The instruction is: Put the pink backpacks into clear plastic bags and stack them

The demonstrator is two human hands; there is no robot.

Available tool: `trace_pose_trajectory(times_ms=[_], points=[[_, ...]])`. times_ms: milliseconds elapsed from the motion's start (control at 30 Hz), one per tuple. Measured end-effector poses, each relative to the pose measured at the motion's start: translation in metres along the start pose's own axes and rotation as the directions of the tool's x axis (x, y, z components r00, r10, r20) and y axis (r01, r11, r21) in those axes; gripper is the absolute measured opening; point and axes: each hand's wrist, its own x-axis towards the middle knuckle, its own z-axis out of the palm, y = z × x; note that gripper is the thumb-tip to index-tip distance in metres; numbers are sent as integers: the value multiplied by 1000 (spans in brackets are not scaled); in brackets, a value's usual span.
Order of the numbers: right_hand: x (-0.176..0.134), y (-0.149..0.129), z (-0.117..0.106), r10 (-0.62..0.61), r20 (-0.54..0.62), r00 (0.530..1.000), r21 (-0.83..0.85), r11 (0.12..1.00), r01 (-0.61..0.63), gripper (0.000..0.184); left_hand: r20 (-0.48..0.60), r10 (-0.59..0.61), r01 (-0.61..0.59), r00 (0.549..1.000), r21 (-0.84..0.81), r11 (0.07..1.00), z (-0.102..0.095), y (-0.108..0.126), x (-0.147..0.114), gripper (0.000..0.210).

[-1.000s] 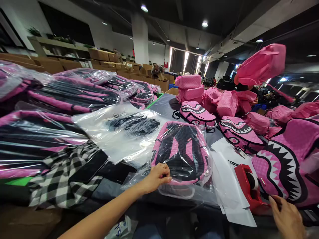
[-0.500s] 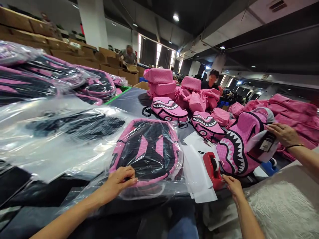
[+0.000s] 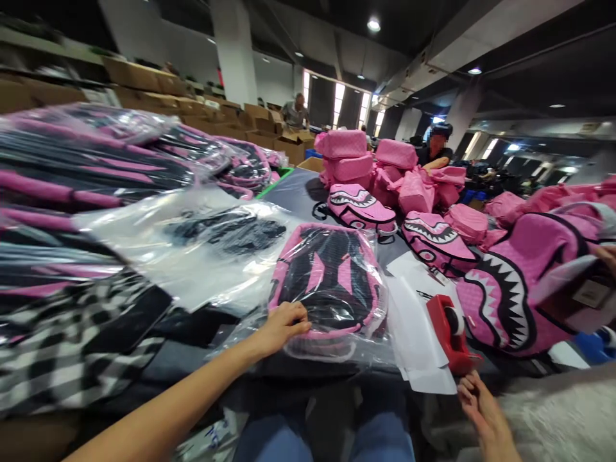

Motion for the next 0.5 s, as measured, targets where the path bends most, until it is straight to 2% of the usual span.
trace_pose_trajectory(times_ms=[67, 133, 167, 233, 267, 300, 333, 400, 433, 467, 500], points=[[-10, -9, 18, 85, 91, 992, 144, 985, -98, 65, 5, -36, 36, 999, 30, 999, 1, 3, 0, 24], [-21, -31, 32, 148, 149, 978, 265, 946, -184, 60, 0, -69, 69, 998, 45, 997, 1, 6, 1, 22], [-26, -45, 38, 140, 171, 975, 292, 938, -186, 54, -6, -82, 82, 997, 46, 996, 2, 7, 1, 22], [-38, -78, 52, 13, 265, 964, 274, 958, -88, 44, -13, -95, 95, 995, 40, 995, 3, 8, 2, 22], [-44, -95, 62, -95, 362, 927, 227, 974, 11, 40, -13, -98, 99, 995, 35, 995, 3, 9, 2, 21], [-48, -110, 75, -203, 495, 845, 164, 977, 139, 37, -12, -102, 103, 995, 31, 994, 3, 9, 2, 21], [-52, -124, 91, -282, 640, 715, 101, 953, 286, 34, -10, -107, 107, 994, 27, 994, 3, 9, 2, 21], [-55, -144, 130, -283, 870, 404, 6, 825, 565, 27, -7, -117, 117, 993, 23, 993, 3, 10, 2, 21], [-53, -149, 151, -246, 922, 299, -24, 735, 678, 23, -8, -122, 122, 993, 22, 992, 3, 11, 2, 21], [-50, -152, 172, -214, 946, 245, -55, 636, 770, 19, -9, -126, 126, 992, 20, 992, 3, 12, 2, 20], [-46, -152, 192, -187, 956, 225, -93, 536, 839, 16, -10, -128, 129, 992, 19, 992, 2, 13, 2, 21]])
